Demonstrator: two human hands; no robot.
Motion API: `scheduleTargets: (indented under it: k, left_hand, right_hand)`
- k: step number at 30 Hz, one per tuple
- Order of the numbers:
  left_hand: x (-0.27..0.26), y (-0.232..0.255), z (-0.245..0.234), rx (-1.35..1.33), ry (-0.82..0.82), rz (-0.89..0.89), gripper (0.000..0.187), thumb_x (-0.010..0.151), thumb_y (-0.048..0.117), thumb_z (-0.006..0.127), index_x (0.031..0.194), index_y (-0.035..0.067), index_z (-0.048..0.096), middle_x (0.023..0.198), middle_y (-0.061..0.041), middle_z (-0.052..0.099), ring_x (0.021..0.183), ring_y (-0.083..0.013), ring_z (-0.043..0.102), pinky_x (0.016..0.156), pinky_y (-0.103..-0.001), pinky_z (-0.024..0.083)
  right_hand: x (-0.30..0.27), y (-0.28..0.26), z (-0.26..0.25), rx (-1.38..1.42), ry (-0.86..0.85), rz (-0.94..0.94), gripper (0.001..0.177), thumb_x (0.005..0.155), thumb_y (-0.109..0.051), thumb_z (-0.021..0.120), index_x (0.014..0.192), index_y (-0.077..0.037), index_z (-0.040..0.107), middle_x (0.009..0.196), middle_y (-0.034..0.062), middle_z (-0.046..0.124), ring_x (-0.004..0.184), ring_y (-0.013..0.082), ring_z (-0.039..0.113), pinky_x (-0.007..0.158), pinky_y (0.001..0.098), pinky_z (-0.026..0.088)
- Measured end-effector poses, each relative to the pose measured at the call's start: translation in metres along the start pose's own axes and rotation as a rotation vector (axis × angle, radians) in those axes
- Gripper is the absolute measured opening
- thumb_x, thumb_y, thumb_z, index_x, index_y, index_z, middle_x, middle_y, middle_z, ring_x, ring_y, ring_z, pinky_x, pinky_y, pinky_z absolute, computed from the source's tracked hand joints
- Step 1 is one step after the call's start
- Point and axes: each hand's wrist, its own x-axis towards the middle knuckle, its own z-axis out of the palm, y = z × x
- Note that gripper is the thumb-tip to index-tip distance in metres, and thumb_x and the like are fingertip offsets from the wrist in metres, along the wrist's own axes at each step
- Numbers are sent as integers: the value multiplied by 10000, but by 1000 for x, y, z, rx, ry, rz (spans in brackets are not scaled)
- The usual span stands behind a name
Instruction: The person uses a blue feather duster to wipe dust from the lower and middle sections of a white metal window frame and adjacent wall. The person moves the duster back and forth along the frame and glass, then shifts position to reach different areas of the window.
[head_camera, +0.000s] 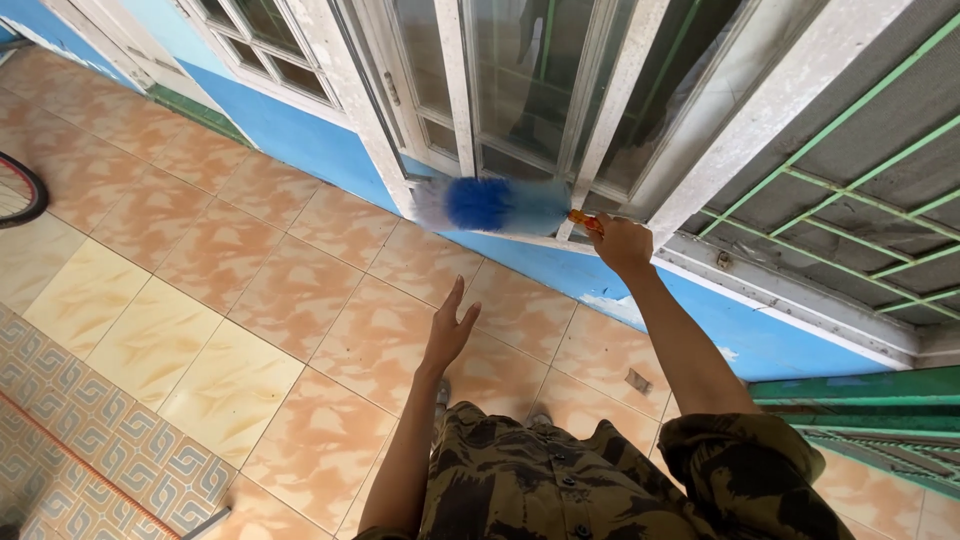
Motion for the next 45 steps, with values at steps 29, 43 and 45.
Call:
scheduleTargets:
  k: [29, 43, 45]
  left_hand:
    - [23, 0, -18, 11, -116, 43, 640, 1024, 275, 603, 1563, 26, 365, 1573, -235, 379, 1436, -377, 375, 1175, -483, 349]
    - [16, -14, -28, -9, -193, 32, 647, 1030, 283, 594, 1571, 26, 349, 1589, -230, 353, 1448, -369, 361, 1183, -473, 333]
    - [13, -18, -32, 3, -197, 42, 644, 1027, 284, 600, 1567, 32, 357, 1589, -221, 359, 1448, -360, 363, 1185, -470, 336]
  right_hand:
    - [-10, -5, -70, 1, -74, 75, 282, 985, -454, 593, 1154, -266, 719, 873, 40, 739, 788, 295, 760, 730, 447, 599]
    - [9, -19, -107, 547, 628, 99, 323, 1056, -407, 685, 1252, -151, 666, 969, 129, 749, 841, 404, 729, 753, 552, 573]
    - [-1, -16, -68, 403, 368, 178, 269, 1061, -414, 650, 1223, -203, 693, 912, 78, 734, 815, 327, 737, 738, 478, 586]
